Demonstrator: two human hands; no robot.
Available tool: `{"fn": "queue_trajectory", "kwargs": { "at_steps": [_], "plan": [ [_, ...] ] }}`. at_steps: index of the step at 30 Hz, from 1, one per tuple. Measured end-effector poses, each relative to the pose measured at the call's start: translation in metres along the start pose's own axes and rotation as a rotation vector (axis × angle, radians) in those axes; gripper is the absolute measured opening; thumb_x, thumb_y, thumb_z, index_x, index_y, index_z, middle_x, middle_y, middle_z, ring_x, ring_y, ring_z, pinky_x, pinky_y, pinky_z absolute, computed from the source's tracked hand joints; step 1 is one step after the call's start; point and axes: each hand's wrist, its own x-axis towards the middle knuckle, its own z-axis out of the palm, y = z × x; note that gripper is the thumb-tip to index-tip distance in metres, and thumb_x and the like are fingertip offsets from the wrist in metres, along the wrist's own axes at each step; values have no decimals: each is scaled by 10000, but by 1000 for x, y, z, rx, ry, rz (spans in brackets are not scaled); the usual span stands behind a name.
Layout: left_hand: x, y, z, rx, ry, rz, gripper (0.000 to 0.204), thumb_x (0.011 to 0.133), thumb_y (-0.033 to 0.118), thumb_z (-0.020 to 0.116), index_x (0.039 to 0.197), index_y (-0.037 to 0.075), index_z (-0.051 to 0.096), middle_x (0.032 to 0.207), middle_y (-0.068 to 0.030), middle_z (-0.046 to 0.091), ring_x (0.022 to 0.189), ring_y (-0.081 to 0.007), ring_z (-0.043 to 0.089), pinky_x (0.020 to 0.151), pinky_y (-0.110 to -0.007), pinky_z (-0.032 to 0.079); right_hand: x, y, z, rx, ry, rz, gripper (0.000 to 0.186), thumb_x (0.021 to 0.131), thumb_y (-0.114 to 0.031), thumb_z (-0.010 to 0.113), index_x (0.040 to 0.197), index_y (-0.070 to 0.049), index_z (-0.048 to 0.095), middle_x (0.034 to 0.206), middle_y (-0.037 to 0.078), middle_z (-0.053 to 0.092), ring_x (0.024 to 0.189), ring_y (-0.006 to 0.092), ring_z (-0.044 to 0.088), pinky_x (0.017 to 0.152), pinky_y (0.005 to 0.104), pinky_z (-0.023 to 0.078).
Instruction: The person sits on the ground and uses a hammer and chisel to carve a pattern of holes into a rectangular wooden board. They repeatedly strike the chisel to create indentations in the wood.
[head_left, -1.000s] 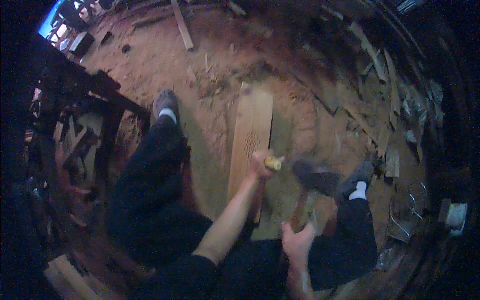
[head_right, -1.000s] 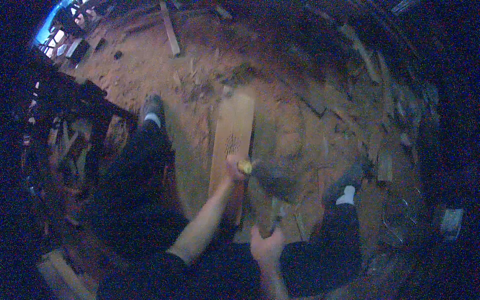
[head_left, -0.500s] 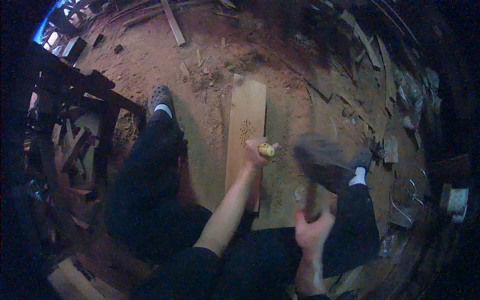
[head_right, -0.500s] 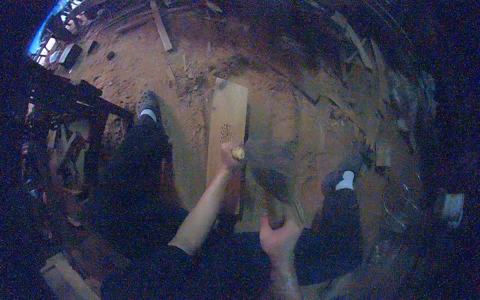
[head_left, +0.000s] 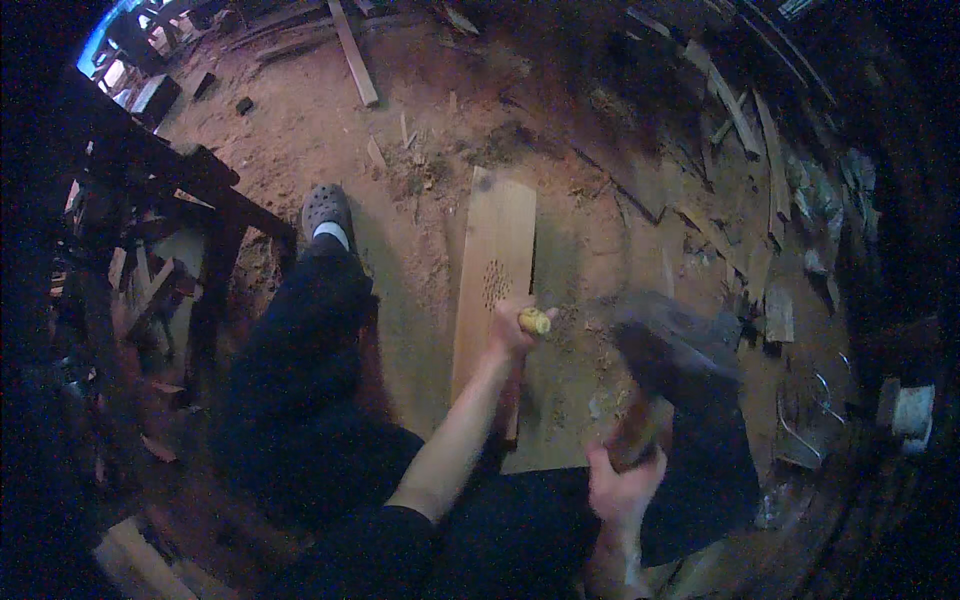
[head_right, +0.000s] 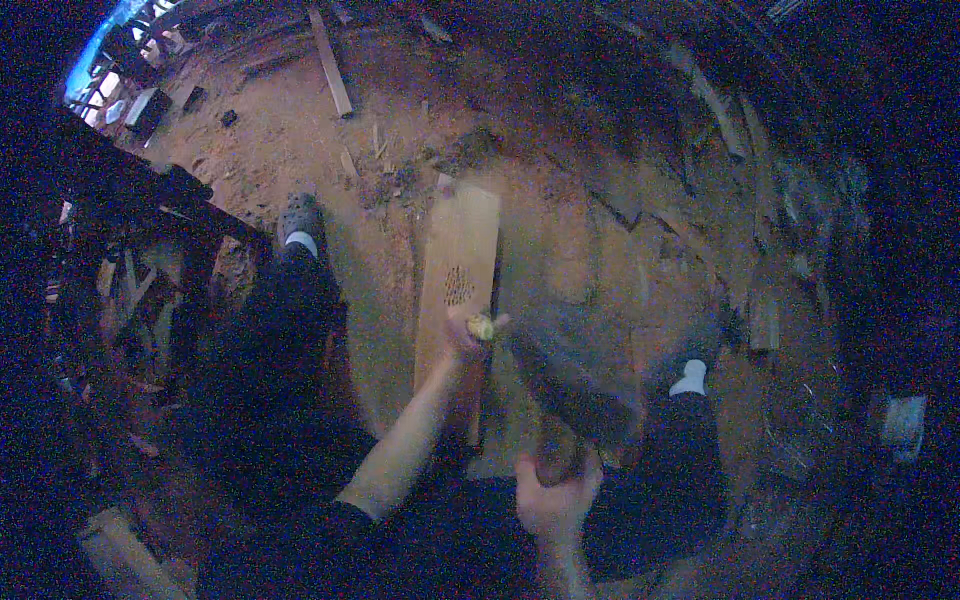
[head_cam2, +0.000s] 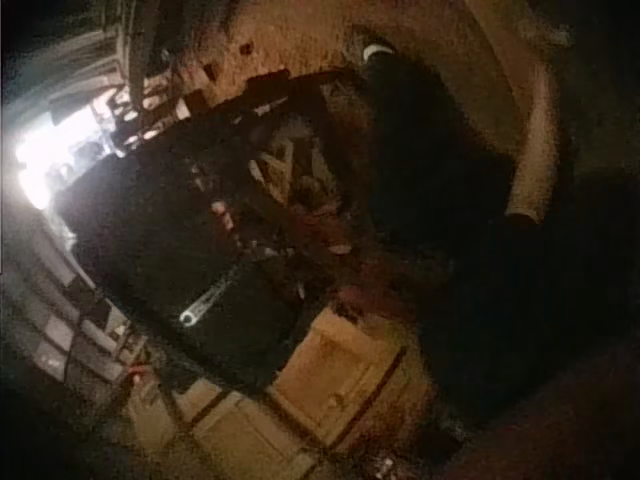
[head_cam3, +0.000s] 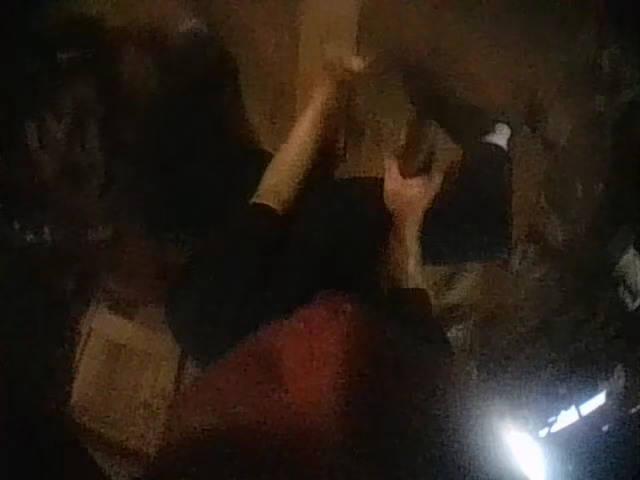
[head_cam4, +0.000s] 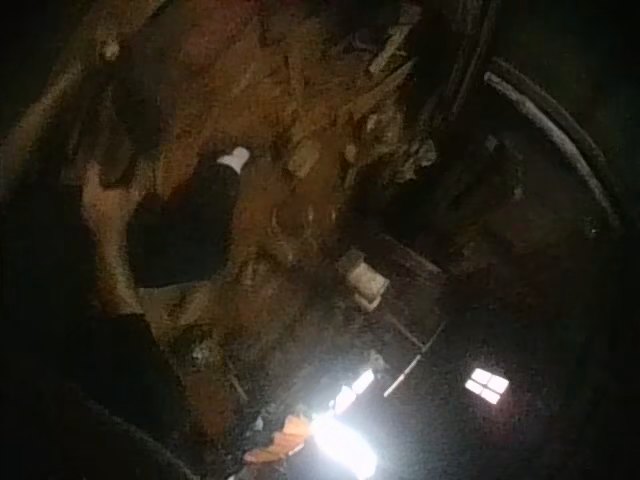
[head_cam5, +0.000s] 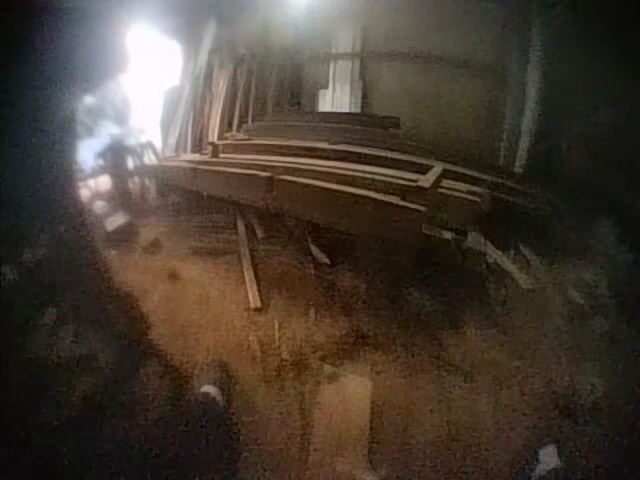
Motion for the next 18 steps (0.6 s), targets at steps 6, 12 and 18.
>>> {"fn": "queue_trajectory", "kwargs": {
  "at_steps": [6, 12, 18],
  "plan": [
    [11, 26, -7, 607, -180, 309, 307, 596, 254, 716, 526, 72, 478, 505, -104, 477, 457, -250, 455, 452, -351, 375, -3, 24, 40, -302, -316, 396, 377, 604, -59, 652, 936, 33, 497, 787, 117, 559, 659, 288, 554, 649, 380, 458],
    [20, -7, -17, 443, -61, 10, 383, 628, 308, 714, 502, 75, 438, 493, -107, 455, 447, -270, 458, 435, -349, 360, 5, -15, 6, 31, -55, 82, 351, 611, 9, 609, 937, 13, 480, 789, 111, 544, 663, 261, 555, 632, 357, 460],
    [6, 16, 6, 496, -193, 269, 388, 650, 322, 693, 509, 69, 435, 494, -108, 450, 448, -275, 461, 428, -347, 355, -14, 30, 16, -64, -104, 107, 240, 622, -26, 609, 828, -4, 488, 673, 62, 512, 562, 223, 526, 548, 346, 446]
  ]
}}
